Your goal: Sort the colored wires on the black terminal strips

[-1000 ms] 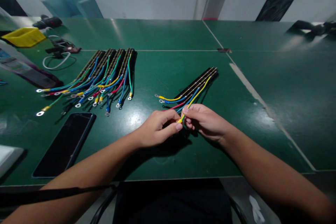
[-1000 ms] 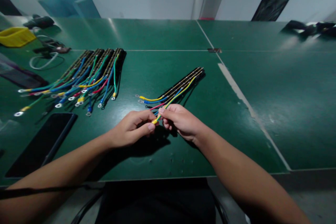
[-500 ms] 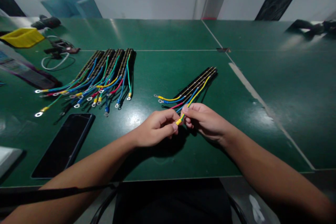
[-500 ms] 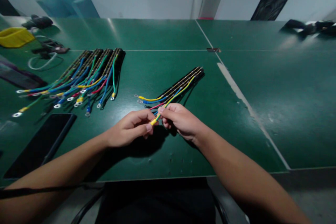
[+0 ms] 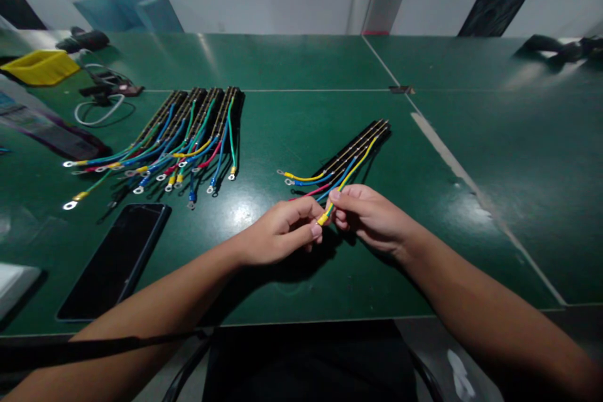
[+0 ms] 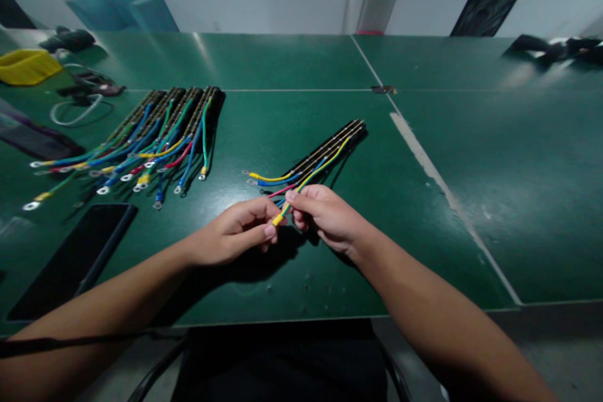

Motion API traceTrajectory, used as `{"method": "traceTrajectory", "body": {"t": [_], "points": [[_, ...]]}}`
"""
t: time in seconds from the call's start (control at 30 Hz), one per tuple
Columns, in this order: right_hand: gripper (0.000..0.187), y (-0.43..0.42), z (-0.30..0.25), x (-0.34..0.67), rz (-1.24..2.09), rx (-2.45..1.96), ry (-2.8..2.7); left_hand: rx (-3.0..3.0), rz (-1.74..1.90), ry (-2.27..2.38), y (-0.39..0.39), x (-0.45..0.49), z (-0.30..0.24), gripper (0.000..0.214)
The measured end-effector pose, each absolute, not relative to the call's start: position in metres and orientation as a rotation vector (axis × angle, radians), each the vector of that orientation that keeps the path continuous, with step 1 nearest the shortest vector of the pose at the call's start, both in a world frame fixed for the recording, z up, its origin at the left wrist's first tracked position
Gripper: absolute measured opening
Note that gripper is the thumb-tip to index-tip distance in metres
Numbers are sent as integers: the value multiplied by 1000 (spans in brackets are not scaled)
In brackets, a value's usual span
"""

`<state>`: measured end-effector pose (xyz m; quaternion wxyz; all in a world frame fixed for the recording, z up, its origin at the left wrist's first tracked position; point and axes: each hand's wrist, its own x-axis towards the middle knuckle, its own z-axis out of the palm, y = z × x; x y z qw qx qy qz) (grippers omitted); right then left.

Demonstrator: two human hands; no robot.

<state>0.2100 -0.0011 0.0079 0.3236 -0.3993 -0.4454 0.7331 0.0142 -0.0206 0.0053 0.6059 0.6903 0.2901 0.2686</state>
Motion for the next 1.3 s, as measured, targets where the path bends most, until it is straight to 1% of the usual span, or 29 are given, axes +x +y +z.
{"method": "traceTrajectory", "body": {"t": [0.33, 0.53, 0.87, 1.3], "points": [[34, -1, 7, 208, 1941, -1089, -1166, 1528, 580, 714, -20, 15, 7, 14], [27, 0, 6, 208, 1890, -1172, -1212, 1497, 570, 709, -19, 16, 4, 15], [32, 1, 4, 210, 1944, -1120, -1161, 1671, 560, 617, -15, 14, -1, 13], [31, 2, 5, 208, 1924, -1165, -1173, 1612, 506, 584, -11, 16, -2, 18]]}}
